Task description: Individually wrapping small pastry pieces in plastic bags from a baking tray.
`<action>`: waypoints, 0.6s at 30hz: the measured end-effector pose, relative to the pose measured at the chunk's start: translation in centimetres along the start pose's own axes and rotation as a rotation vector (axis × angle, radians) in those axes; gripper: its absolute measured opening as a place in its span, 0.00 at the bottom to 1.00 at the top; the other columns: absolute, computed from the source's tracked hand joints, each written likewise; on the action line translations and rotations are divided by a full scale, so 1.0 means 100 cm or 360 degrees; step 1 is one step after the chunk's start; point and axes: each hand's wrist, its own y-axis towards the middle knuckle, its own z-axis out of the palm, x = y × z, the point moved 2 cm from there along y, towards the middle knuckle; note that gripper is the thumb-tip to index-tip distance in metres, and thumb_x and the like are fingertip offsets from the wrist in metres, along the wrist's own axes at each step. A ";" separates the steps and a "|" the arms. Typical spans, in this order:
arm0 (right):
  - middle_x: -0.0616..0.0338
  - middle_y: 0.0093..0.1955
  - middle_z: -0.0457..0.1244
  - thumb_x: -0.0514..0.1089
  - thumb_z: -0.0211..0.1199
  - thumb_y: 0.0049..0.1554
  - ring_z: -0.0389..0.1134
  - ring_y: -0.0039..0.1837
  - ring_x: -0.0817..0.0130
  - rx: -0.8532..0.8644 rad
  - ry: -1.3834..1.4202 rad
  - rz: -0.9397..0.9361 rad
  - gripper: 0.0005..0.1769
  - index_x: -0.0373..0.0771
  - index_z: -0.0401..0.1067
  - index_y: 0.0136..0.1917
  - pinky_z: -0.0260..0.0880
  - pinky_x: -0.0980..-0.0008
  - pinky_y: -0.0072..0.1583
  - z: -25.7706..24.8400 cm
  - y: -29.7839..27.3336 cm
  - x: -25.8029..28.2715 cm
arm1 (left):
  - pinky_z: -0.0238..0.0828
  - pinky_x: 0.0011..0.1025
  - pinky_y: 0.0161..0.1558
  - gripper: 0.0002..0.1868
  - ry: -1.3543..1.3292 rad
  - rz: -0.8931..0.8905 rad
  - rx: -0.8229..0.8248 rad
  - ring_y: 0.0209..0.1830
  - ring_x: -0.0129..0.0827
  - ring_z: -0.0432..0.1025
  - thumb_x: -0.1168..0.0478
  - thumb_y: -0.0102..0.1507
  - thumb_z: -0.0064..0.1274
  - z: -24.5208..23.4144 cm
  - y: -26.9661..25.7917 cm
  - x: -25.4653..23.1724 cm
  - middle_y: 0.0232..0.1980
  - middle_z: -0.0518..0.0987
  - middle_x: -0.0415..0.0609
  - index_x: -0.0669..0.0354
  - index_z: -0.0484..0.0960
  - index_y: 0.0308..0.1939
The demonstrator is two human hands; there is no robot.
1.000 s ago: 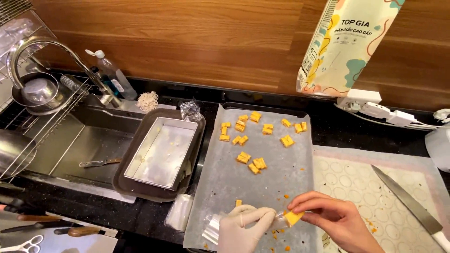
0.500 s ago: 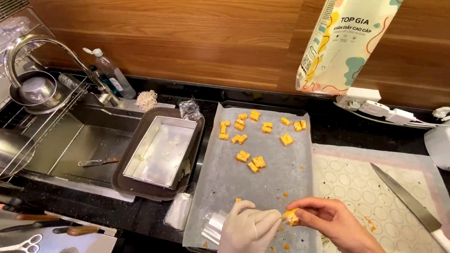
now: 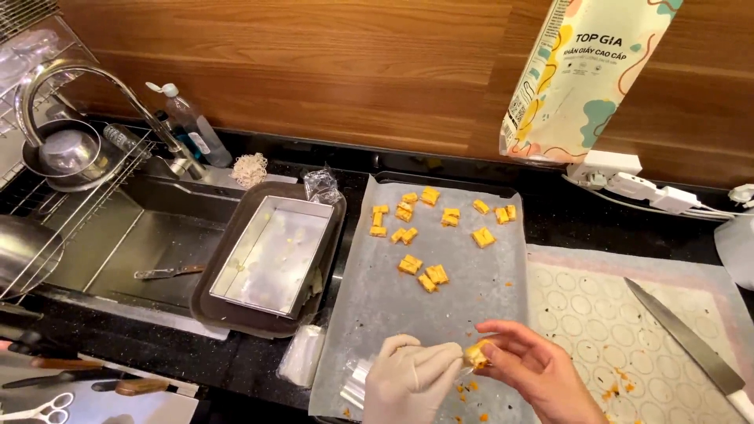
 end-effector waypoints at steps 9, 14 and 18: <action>0.18 0.56 0.75 0.28 0.63 0.67 0.75 0.59 0.33 0.0033 0.0402 0.0195 0.16 0.16 0.79 0.65 0.80 0.27 0.65 0.004 0.010 -0.023 | 0.65 0.17 0.48 0.13 -0.0077 -0.0204 0.0098 0.37 0.24 0.59 0.62 0.71 0.56 0.002 0.000 -0.004 0.46 0.90 0.08 0.37 0.83 0.33; 0.28 0.53 0.74 0.25 0.74 0.57 0.79 0.53 0.36 0.0040 0.0259 -0.0155 0.12 0.10 0.83 0.53 0.89 0.36 0.64 0.005 0.011 -0.024 | 0.75 0.15 0.49 0.10 -0.0444 -0.0877 -0.0015 0.40 0.22 0.70 0.63 0.63 0.69 0.003 -0.004 0.006 0.33 0.92 0.12 0.41 0.92 0.28; 0.36 0.55 0.81 0.28 0.80 0.55 0.84 0.59 0.50 0.0156 -0.0100 -0.0362 0.11 0.20 0.91 0.52 0.86 0.55 0.65 -0.009 0.011 -0.019 | 0.68 0.15 0.47 0.14 -0.0363 -0.0839 0.0134 0.38 0.22 0.61 0.64 0.66 0.65 -0.005 0.003 -0.005 0.27 0.81 0.16 0.40 0.84 0.27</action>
